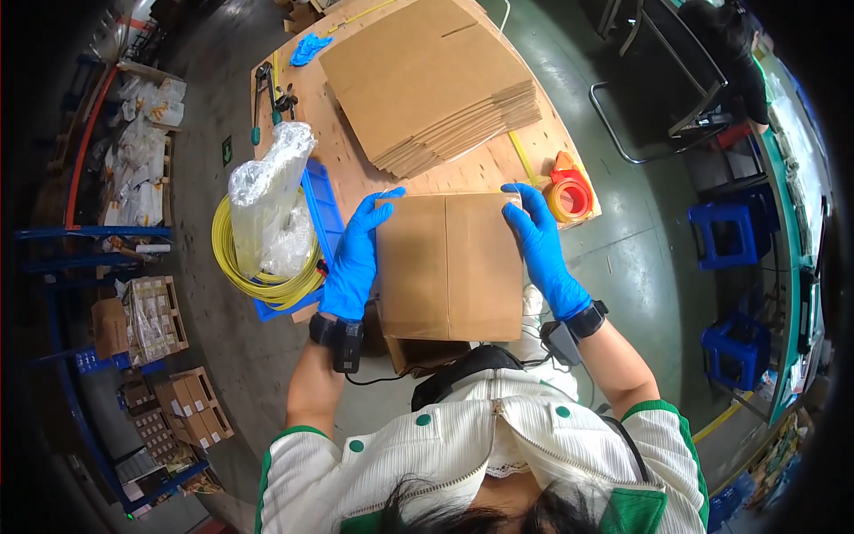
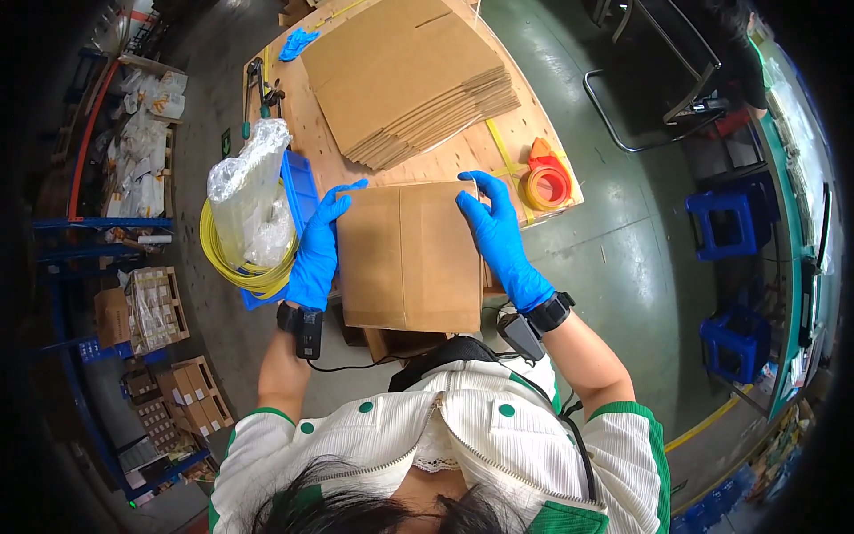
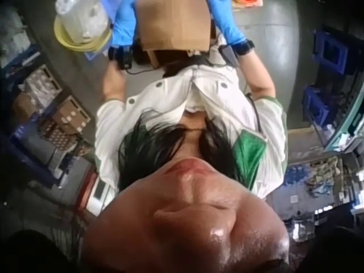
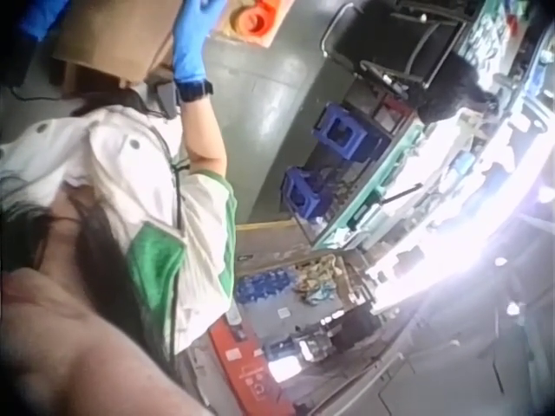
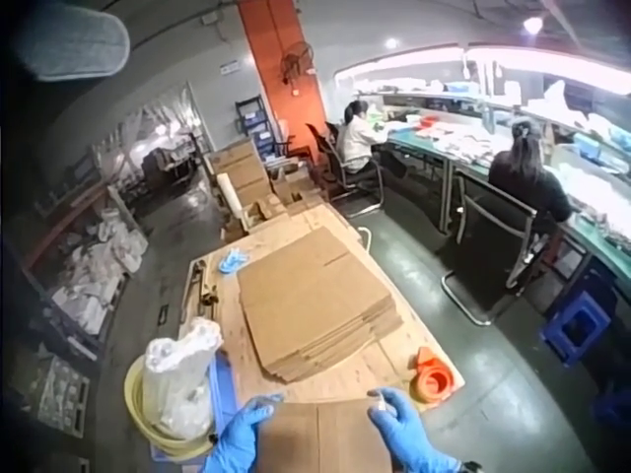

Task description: The person folds a cardboard box, seals the bottom with a tape dispenser, and sets it aside before repeating the process with a second box.

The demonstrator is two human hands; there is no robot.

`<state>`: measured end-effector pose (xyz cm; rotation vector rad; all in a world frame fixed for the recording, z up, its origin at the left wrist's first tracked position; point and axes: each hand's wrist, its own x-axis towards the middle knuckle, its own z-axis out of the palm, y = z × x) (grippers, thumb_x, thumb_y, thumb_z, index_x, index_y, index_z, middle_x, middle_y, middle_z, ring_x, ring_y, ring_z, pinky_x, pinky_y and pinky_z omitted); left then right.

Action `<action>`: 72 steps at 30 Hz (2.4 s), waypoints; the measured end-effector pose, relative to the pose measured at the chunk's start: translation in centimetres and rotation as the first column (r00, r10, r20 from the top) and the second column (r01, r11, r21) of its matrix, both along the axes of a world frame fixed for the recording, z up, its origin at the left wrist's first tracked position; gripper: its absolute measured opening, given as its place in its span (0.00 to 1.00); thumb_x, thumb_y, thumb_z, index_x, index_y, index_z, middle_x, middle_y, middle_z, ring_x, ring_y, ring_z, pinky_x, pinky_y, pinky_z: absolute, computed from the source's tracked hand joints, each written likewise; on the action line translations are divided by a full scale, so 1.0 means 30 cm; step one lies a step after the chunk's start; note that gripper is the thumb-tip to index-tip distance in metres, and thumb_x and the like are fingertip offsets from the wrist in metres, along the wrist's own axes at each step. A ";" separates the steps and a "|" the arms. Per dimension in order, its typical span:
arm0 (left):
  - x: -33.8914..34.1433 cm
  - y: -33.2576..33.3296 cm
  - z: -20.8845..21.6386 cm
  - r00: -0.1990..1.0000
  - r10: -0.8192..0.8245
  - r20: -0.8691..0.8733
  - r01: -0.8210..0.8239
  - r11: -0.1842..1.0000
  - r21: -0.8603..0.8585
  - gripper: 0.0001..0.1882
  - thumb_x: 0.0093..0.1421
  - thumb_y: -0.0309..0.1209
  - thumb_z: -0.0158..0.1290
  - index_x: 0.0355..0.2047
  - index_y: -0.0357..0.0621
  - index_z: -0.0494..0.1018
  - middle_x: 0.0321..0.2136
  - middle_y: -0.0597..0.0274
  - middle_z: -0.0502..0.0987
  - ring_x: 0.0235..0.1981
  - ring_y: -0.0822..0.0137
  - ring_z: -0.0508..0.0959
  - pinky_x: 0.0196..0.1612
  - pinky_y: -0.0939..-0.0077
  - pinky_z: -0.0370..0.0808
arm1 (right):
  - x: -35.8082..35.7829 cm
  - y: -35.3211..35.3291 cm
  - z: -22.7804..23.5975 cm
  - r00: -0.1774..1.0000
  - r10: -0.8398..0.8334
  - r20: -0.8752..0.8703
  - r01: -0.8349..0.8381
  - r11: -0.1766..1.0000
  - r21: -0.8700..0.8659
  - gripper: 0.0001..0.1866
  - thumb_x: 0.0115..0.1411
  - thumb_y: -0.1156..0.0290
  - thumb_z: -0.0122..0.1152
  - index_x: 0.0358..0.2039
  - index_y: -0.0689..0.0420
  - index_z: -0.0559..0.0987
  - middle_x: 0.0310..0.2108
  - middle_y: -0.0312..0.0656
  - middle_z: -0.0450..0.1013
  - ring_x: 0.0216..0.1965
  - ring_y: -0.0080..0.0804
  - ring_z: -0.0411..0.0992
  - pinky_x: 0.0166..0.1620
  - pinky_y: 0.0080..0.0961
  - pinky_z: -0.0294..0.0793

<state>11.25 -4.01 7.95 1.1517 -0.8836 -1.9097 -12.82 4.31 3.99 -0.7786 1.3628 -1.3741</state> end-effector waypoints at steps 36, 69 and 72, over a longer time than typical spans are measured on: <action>-0.057 -0.030 0.004 0.974 0.066 0.215 -0.026 0.982 -0.185 0.09 0.53 0.36 0.58 0.25 0.44 0.74 0.23 0.68 0.72 0.29 0.75 0.72 0.36 0.78 0.68 | -0.013 -0.093 0.011 0.976 -0.105 0.192 0.055 0.967 0.247 0.05 0.55 0.70 0.58 0.31 0.56 0.74 0.26 0.34 0.69 0.26 0.21 0.66 0.28 0.18 0.66; -0.131 -0.017 -0.025 0.664 0.506 0.551 0.458 0.307 -0.834 0.10 0.54 0.35 0.57 0.31 0.44 0.73 0.23 0.49 0.76 0.26 0.48 0.77 0.25 0.61 0.72 | 0.066 -0.085 0.134 0.415 -0.068 -0.907 -0.337 0.915 -0.223 0.22 0.60 0.61 0.55 0.54 0.54 0.69 0.36 0.46 0.76 0.35 0.46 0.75 0.37 0.35 0.74; -0.101 -0.047 -0.048 0.599 0.594 0.537 0.399 0.361 -0.843 0.09 0.54 0.36 0.56 0.26 0.44 0.75 0.21 0.50 0.75 0.26 0.49 0.77 0.25 0.61 0.72 | 0.060 -0.104 0.108 0.309 -0.137 -0.941 -0.190 0.961 -0.202 0.21 0.61 0.57 0.52 0.52 0.53 0.71 0.31 0.43 0.78 0.31 0.44 0.76 0.34 0.33 0.74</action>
